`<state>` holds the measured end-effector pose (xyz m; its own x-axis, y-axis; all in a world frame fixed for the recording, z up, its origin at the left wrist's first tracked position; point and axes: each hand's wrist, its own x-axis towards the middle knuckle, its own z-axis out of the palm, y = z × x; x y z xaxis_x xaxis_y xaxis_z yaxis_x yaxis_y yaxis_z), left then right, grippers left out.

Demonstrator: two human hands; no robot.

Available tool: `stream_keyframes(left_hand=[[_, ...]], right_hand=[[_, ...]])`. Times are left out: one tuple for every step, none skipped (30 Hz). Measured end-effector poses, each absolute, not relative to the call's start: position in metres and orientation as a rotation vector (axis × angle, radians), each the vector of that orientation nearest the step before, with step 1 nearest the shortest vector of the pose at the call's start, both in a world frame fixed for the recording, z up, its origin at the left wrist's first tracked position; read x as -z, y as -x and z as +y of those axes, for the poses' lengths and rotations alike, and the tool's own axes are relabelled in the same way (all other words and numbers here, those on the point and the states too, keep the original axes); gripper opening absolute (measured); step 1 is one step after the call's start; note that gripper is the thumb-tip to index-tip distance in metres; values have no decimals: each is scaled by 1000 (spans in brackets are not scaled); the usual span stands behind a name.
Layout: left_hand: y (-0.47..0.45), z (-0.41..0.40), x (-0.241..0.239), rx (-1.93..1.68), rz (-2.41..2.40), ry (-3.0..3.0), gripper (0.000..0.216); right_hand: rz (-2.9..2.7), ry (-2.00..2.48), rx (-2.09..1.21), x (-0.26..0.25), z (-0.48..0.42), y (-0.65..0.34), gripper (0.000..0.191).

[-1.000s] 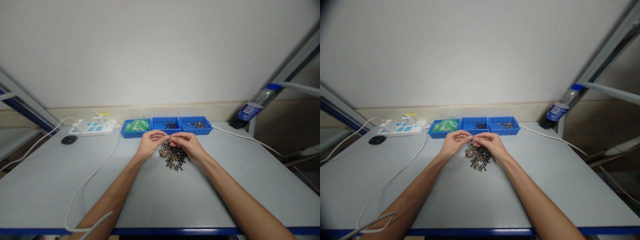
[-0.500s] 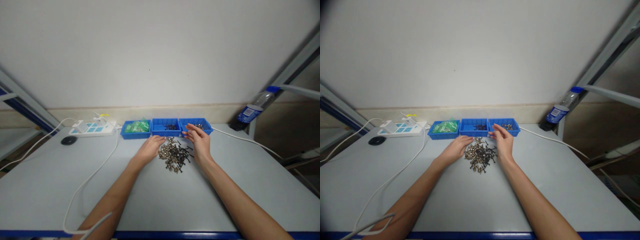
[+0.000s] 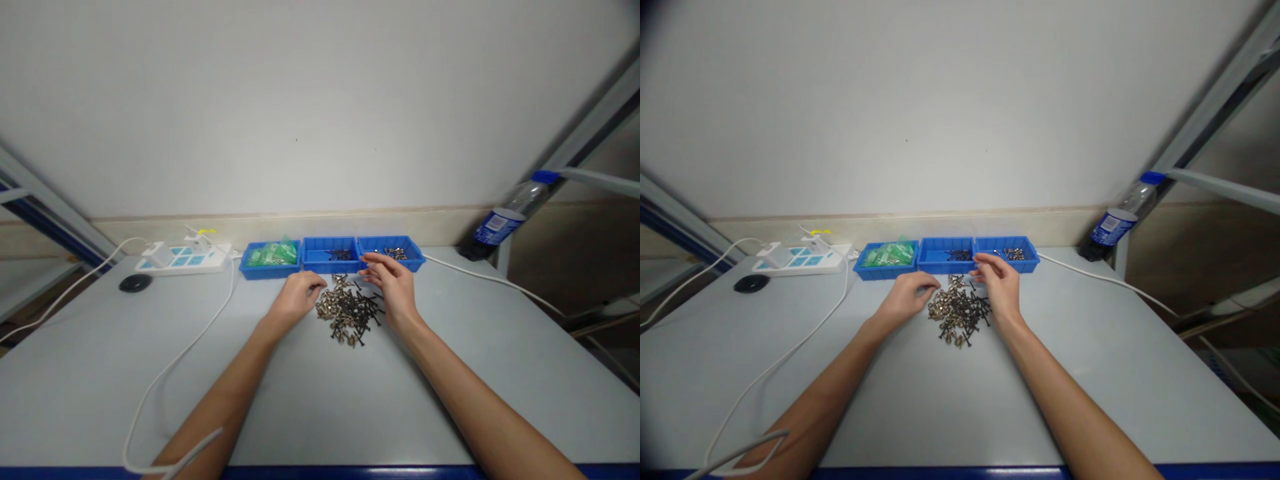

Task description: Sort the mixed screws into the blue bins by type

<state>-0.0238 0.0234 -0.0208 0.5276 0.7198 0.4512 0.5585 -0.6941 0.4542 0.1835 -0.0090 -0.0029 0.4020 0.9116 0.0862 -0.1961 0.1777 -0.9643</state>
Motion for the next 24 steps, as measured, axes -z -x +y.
stream_keyframes(left_hand=[[23,23,20,-957,1073,-2474,20],[22,22,19,-990,1072,-2435,21],[21,22,19,-1015,1074,-2398,22],[20,21,18,-1031,1076,-2366,24],[19,20,18,-1039,1081,-2341,26],[19,19,17,-1039,1088,-2323,27],[19,18,17,-1035,1100,-2312,28],[18,18,16,-1030,1117,-2306,28],[18,17,15,-1029,1139,-2303,27],[17,16,14,-1035,1162,-2297,25],[17,16,13,-1048,1183,-2281,24],[16,15,12,-1064,1194,-2253,22],[16,15,11,-1080,1193,-2208,21],[15,15,10,-1097,1180,-2144,20],[14,14,10,-1111,1158,-2063,19],[13,14,9,-1122,1133,-1972,18],[13,14,8,-1131,1111,-1871,16],[12,14,7,-1133,1097,-1769,14],[11,14,6,-1129,1090,-1673,13],[11,13,5,-1122,1090,-1593,12],[10,13,4,-1116,1091,-1531,14],[10,13,3,-1115,1092,-1486,18],[10,13,2,-1114,1088,-1457,23],[11,13,1,-1115,1081,-1441,28]], right_hand=[[-822,1113,-923,3,-9,-183,22],[-832,1113,-925,2,-10,-183,21],[-843,1112,-927,2,-10,-182,20],[-853,1111,-928,2,-10,-182,19],[-863,1110,-931,2,-10,-182,18],[-869,1110,-931,2,-10,-182,17],[-873,1110,-932,2,-10,-182,17],[-875,1110,-934,2,-10,-182,16],[-878,1111,-938,2,-10,-182,15],[-881,1111,-943,2,-11,-182,15],[-885,1111,-948,2,-11,-182,15],[-891,1109,-952,2,-11,-182,15],[-898,1108,-956,2,-11,-182,15],[-905,1105,-959,2,-11,-182,15],[-911,1101,-963,2,-11,-182,15],[-919,1096,-971,2,-11,-182,15],[-929,1093,-982,1,-12,-182,15],[-945,1093,-996,1,-12,-182,15],[-968,1095,-1009,0,-12,-182,16],[-1000,1100,-1021,0,-12,-181,17],[-1040,1105,-1028,-1,-12,-181,18],[-1085,1108,-1032,-1,-13,-180,19],[-1134,1110,-1032,-1,-13,-179,20],[-1182,1110,-1035,-1,-14,-178,21]])
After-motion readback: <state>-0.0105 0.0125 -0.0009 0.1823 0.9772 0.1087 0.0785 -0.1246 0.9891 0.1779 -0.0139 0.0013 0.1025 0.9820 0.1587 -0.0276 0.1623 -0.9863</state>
